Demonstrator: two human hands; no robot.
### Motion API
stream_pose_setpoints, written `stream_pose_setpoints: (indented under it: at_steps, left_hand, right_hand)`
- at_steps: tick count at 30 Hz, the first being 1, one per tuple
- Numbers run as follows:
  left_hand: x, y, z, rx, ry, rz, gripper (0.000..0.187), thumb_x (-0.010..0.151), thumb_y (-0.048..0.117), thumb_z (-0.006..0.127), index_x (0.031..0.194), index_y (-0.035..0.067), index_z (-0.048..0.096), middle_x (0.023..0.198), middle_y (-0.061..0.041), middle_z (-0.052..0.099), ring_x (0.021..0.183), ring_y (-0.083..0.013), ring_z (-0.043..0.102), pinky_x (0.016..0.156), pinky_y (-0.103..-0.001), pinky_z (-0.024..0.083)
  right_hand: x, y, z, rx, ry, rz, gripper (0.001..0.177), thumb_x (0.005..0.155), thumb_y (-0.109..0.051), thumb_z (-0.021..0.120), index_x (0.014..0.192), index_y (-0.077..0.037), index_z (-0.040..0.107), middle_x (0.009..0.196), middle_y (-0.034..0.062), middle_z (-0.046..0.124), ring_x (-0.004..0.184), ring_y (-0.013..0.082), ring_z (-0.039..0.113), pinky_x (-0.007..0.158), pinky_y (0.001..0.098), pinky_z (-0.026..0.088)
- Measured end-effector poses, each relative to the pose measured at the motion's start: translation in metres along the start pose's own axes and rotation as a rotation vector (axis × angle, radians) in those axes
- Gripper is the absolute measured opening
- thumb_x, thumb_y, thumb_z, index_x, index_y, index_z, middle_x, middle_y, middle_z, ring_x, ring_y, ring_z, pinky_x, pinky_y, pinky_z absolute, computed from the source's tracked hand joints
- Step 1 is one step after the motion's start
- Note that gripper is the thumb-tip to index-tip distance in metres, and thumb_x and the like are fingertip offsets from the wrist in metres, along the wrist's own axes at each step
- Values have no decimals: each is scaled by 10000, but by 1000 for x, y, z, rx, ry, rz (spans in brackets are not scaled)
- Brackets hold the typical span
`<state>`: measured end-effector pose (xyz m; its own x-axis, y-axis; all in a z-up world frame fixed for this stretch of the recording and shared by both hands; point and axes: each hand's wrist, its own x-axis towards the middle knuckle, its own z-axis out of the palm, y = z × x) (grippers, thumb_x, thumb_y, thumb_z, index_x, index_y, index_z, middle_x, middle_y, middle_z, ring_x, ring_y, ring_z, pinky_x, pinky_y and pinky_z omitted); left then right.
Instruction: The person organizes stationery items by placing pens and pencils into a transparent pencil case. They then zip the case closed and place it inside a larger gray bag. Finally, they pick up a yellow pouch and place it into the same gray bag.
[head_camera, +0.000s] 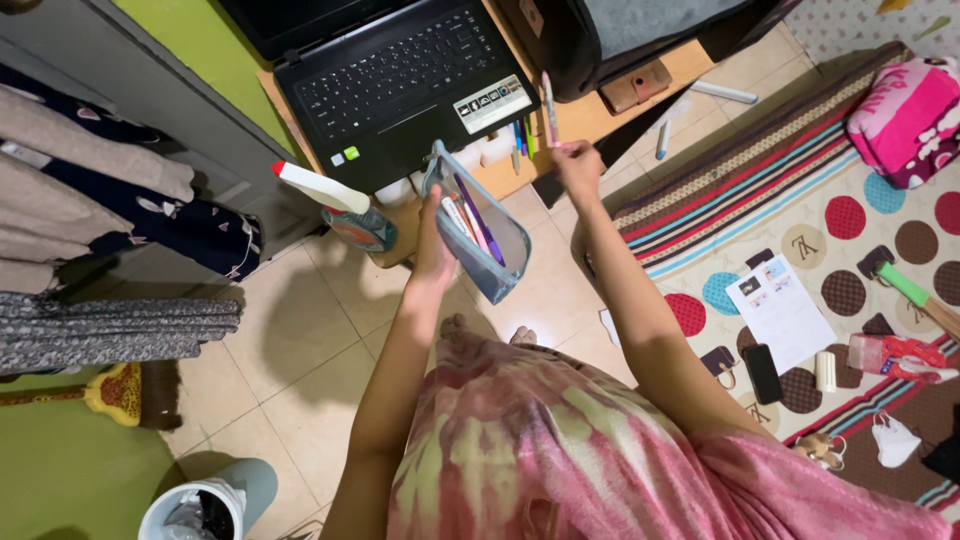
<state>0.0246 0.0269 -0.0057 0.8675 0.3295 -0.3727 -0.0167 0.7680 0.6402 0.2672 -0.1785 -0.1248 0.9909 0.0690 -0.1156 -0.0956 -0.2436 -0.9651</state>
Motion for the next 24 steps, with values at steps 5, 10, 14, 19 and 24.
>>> stream_pose_setpoints:
  at_steps: [5, 10, 14, 19, 24]
  left_hand:
    - [0, 6, 23, -7, -90, 21, 487, 943, 530, 612, 1186, 111, 556, 1007, -25, 600, 946, -127, 597, 882, -300, 502]
    - [10, 7, 37, -26, -136, -58, 405, 987, 525, 617, 1044, 127, 573, 853, 3, 582, 802, -123, 579, 766, -289, 484]
    - [9, 7, 57, 9, -78, -11, 399, 955, 491, 647, 1104, 132, 558, 917, -17, 590, 850, -131, 608, 788, -307, 513]
    - [11, 0, 73, 39, -54, 13, 444, 929, 470, 662, 1190, 142, 518, 1040, -29, 608, 958, -125, 649, 869, -305, 551]
    - [7, -6, 75, 81, -88, -69, 437, 917, 513, 642, 1130, 143, 549, 939, -70, 608, 792, -195, 635, 699, -361, 550]
  right_hand:
    - [-17, -32, -59, 200, 67, -126, 119, 928, -95, 773, 964, -41, 674, 787, 19, 646, 607, 66, 581, 527, 218, 479]
    - [-47, -123, -134, 303, 82, -308, 82, 990, -39, 669, 988, -43, 751, 837, 28, 693, 666, 72, 589, 604, 227, 504]
    - [-70, -213, -170, 443, 57, -463, 131, 1083, -115, 689, 993, -24, 717, 823, 68, 663, 661, 114, 594, 631, 304, 564]
    - [-112, -298, -161, 435, -169, -535, 202, 1161, -210, 558, 1135, -22, 626, 964, 106, 703, 768, 165, 690, 641, 313, 586]
    - [-140, -312, -79, -167, -469, -442, 257, 1107, -238, 540, 1179, -7, 626, 872, 77, 714, 755, 163, 724, 669, 274, 599]
